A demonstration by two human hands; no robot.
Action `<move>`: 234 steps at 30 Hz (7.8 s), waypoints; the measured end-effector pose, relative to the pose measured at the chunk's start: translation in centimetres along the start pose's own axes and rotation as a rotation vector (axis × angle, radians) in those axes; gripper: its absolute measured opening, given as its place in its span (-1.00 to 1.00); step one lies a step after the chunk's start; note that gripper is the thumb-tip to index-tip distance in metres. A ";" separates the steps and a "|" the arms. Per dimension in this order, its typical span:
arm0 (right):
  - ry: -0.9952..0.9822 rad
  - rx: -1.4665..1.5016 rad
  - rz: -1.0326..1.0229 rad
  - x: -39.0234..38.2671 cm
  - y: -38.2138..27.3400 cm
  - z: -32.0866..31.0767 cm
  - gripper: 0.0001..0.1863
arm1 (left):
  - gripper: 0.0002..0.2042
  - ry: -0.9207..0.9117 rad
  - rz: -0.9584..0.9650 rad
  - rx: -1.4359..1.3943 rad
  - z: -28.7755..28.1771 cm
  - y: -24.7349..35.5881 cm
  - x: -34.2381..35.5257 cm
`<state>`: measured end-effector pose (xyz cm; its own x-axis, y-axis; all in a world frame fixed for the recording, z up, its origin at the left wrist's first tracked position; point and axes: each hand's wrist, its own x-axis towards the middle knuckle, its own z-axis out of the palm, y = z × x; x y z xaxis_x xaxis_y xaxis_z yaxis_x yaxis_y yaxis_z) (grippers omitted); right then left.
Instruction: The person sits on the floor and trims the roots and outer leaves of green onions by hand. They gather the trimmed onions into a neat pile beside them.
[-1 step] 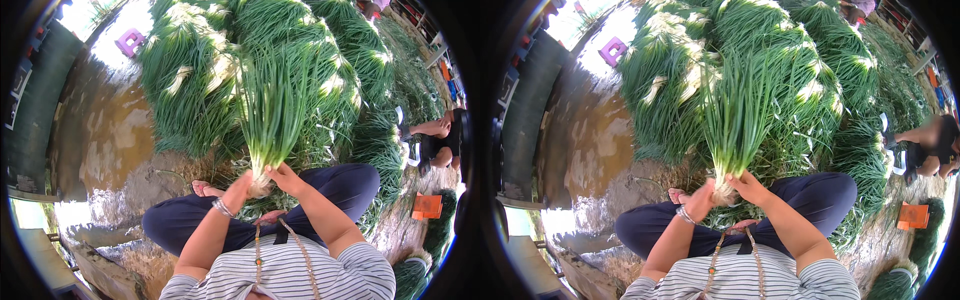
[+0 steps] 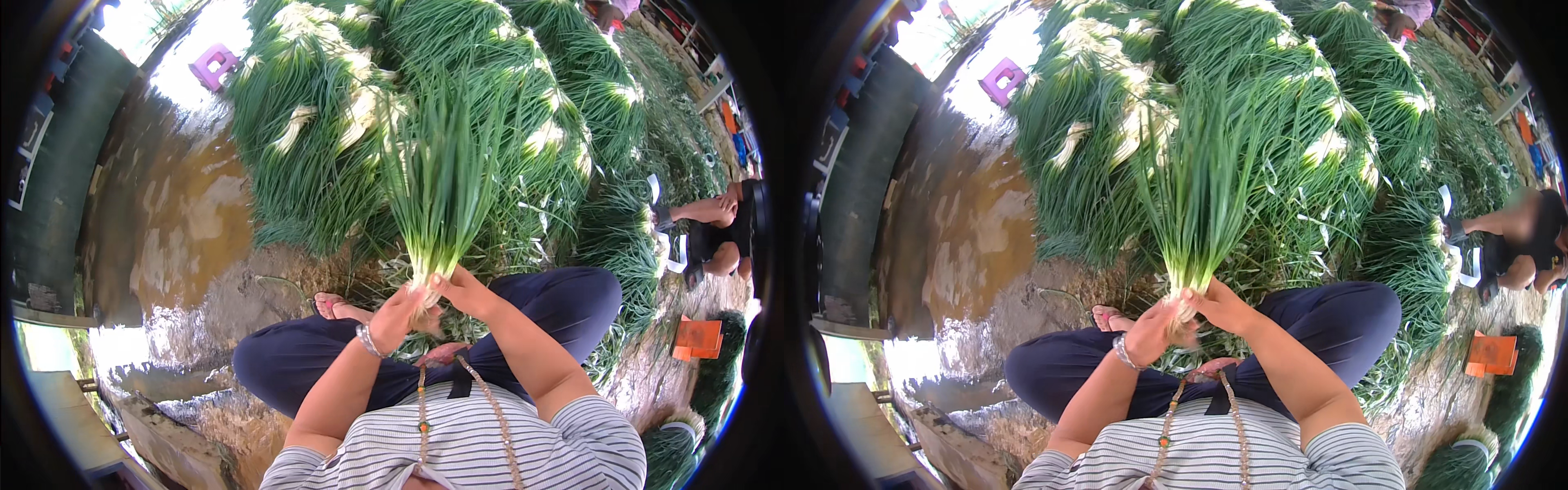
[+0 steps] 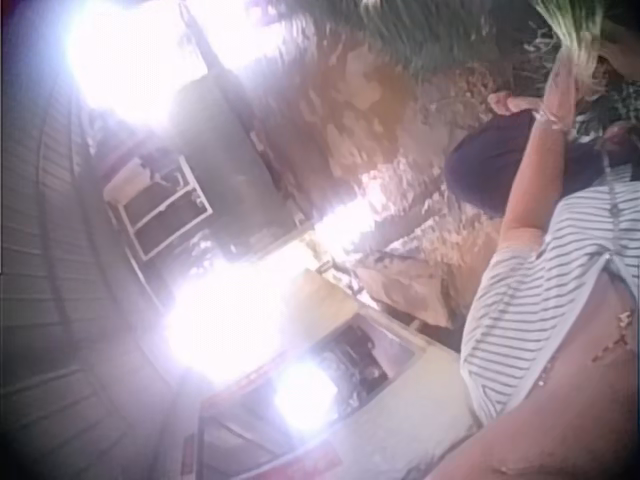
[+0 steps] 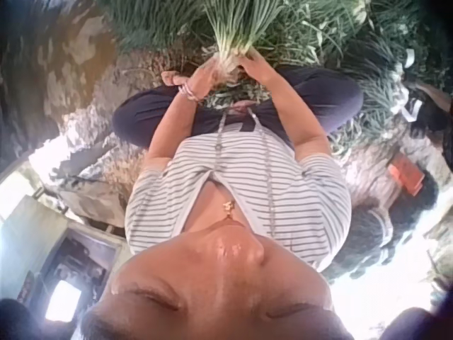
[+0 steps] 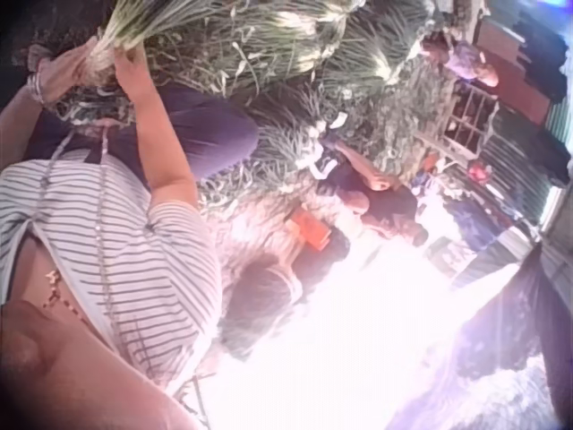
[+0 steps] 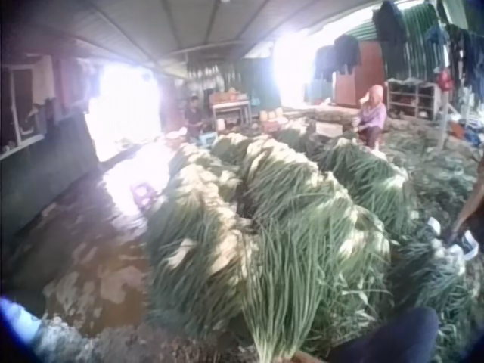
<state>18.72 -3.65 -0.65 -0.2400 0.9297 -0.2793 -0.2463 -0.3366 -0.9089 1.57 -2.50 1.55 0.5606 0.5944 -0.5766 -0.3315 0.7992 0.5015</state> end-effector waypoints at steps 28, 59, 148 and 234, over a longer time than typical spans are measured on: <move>0.364 -1.573 -0.901 2.2 -7.0 1.8 -0.83 | -0.62 0.192 0.351 -0.066 -0.8 0.4 -0.1; -0.393 -1.111 -0.389 -2.4 -6.9 3.4 -0.80 | -0.69 0.309 0.644 0.111 -1.9 1.8 -0.7; 0.047 -1.615 -0.971 4.3 -10.1 1.3 -0.84 | -0.87 0.331 0.491 0.041 -0.6 0.7 -0.6; -0.044 -0.358 0.067 0.1 -1.2 2.5 -0.62 | -0.66 0.078 0.641 0.563 -2.2 0.7 -0.5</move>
<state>16.70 -3.55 1.21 -0.2865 0.8976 -0.3350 0.1138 -0.3153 -0.9421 -0.63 -2.01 0.78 0.3326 0.9373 -0.1045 -0.1286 0.1549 0.9795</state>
